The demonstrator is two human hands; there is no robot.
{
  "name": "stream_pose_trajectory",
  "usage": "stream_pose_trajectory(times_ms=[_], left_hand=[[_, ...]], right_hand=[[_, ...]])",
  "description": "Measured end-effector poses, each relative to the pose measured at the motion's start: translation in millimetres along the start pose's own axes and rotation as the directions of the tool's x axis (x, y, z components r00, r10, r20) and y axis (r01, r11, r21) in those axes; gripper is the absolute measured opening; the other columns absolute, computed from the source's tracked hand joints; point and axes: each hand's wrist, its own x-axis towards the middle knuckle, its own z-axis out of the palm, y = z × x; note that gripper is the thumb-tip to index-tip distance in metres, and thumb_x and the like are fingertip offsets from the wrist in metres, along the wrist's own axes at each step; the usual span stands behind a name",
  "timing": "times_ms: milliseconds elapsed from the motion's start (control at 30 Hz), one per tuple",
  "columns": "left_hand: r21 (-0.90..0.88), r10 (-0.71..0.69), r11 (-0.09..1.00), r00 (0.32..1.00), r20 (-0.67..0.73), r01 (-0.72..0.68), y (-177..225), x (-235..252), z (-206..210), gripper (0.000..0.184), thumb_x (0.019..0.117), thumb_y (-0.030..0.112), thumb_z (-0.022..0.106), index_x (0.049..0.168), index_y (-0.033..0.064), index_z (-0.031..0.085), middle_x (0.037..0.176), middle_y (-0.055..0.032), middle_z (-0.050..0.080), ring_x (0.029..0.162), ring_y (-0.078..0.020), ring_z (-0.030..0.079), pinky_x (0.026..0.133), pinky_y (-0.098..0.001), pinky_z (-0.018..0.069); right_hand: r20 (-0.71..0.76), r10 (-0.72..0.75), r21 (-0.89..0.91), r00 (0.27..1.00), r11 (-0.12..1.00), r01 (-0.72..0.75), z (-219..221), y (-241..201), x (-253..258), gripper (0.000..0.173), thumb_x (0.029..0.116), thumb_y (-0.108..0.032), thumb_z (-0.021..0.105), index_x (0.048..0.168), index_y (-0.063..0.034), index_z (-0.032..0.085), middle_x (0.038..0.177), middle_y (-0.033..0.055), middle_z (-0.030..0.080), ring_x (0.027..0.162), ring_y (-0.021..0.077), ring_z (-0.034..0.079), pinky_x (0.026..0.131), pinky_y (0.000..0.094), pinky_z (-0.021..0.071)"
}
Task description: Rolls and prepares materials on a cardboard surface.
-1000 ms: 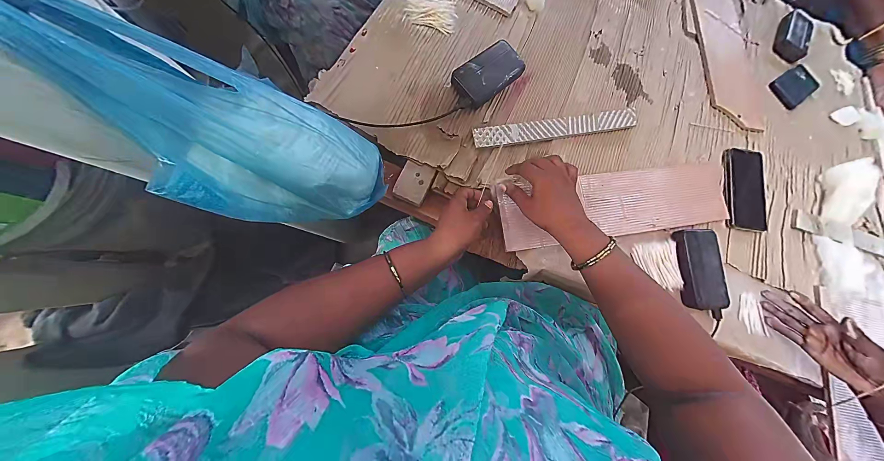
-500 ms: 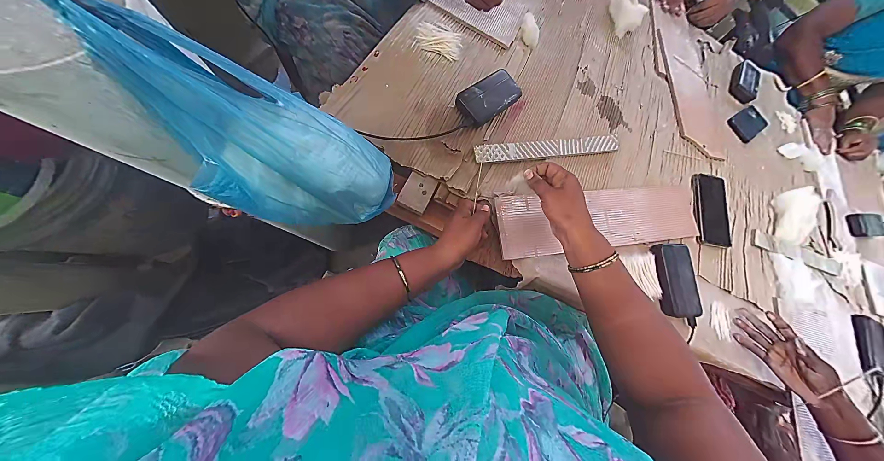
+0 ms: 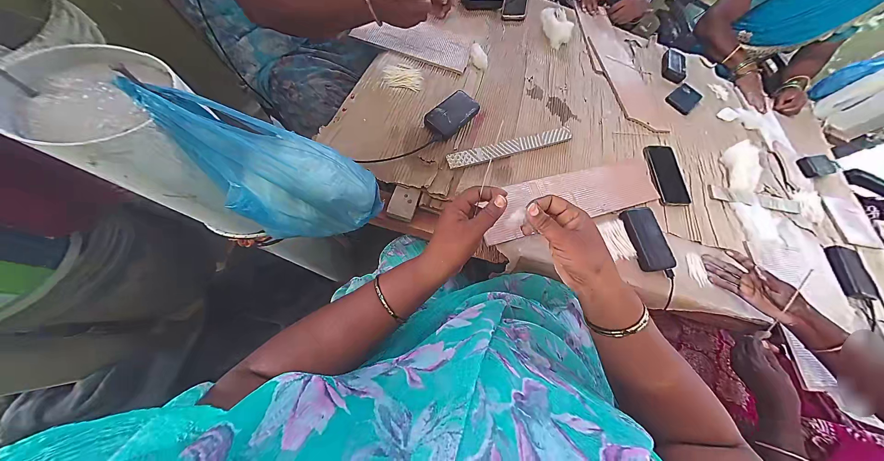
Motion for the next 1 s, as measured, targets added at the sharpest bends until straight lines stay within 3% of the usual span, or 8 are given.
stream_pose_trajectory(times_ms=[100, 200, 367, 467, 567, 733, 1000], left_hand=[[-0.068, -0.030, 0.997, 0.993, 0.117, 0.038, 4, -14, 8, 0.014, 0.1049, 0.022, 0.057, 0.108, 0.0118, 0.066, 0.087, 0.0048, 0.063, 0.073, -0.0020, 0.057, 0.068, -0.0189, 0.0486], [-0.121, -0.037, 0.991, 0.987, 0.159, 0.057, 3, -25, 15, 0.012, 0.1045, 0.019, 0.056, 0.103, 0.0124, 0.066, 0.080, 0.0056, 0.060, 0.069, -0.0012, 0.054, 0.064, -0.0171, 0.0449], [-0.171, -0.094, 0.978, 0.983, 0.157, 0.121, 3, -34, 16, 0.027, 0.1096, 0.029, 0.043, 0.102, 0.0132, 0.064, 0.084, 0.0050, 0.065, 0.069, -0.0009, 0.056, 0.064, -0.0172, 0.0462], [-0.173, -0.131, 0.974, 0.985, 0.110, 0.148, 5, -38, 18, 0.020, 0.1080, 0.016, 0.051, 0.097, 0.0090, 0.065, 0.085, 0.0012, 0.067, 0.067, -0.0026, 0.056, 0.062, -0.0173, 0.0462], [-0.198, -0.151, 0.965, 0.982, 0.110, 0.171, 2, -39, 16, 0.018, 0.1063, 0.009, 0.053, 0.095, 0.0066, 0.066, 0.085, -0.0004, 0.067, 0.066, -0.0030, 0.057, 0.061, -0.0171, 0.0470], [-0.298, -0.225, 0.918, 0.962, 0.156, 0.263, -2, -39, 14, 0.013, 0.1037, 0.003, 0.056, 0.099, 0.0052, 0.067, 0.082, -0.0013, 0.066, 0.062, -0.0029, 0.055, 0.057, -0.0159, 0.0448], [-0.398, -0.315, 0.829, 0.916, 0.249, 0.393, -5, -34, 10, 0.014, 0.1031, 0.000, 0.054, 0.112, 0.0058, 0.064, 0.081, -0.0019, 0.065, 0.059, -0.0031, 0.055, 0.054, -0.0154, 0.0449]], right_hand=[[-0.025, -0.067, -0.074, 0.997, 0.995, 0.065, 1, -1, -10, 0.008, 0.1016, -0.011, 0.061, 0.095, -0.0114, 0.065, 0.077, -0.0047, 0.064, 0.068, 0.0011, 0.058, 0.065, 0.0150, 0.0488], [-0.024, -0.086, -0.102, 0.996, 0.991, 0.083, 0, -1, -18, 0.005, 0.1009, -0.011, 0.063, 0.096, -0.0103, 0.065, 0.076, -0.0042, 0.063, 0.067, 0.0012, 0.058, 0.065, 0.0153, 0.0494], [-0.022, -0.115, -0.240, 0.993, 0.965, 0.106, 1, -3, -28, 0.004, 0.1000, -0.012, 0.064, 0.097, -0.0092, 0.064, 0.075, -0.0045, 0.063, 0.065, 0.0001, 0.058, 0.062, 0.0152, 0.0480], [-0.015, -0.126, -0.284, 0.992, 0.952, 0.116, 3, -2, -31, 0.006, 0.1003, -0.013, 0.064, 0.096, -0.0089, 0.064, 0.074, -0.0055, 0.061, 0.063, -0.0013, 0.055, 0.058, 0.0139, 0.0442], [-0.048, -0.100, -0.213, 0.994, 0.973, 0.088, 6, -3, -34, 0.006, 0.1010, -0.011, 0.062, 0.096, -0.0092, 0.064, 0.073, -0.0049, 0.061, 0.062, -0.0005, 0.054, 0.058, 0.0137, 0.0446], [-0.119, -0.048, -0.058, 0.992, 0.997, 0.041, 11, -2, -36, 0.010, 0.0984, 0.000, 0.061, 0.104, -0.0083, 0.064, 0.080, -0.0037, 0.064, 0.072, 0.0026, 0.061, 0.071, 0.0185, 0.0516], [-0.219, -0.047, 0.109, 0.975, 0.991, 0.072, 23, 8, -37, 0.021, 0.0946, 0.008, 0.062, 0.108, -0.0076, 0.067, 0.085, -0.0035, 0.069, 0.076, 0.0022, 0.064, 0.074, 0.0186, 0.0537]])
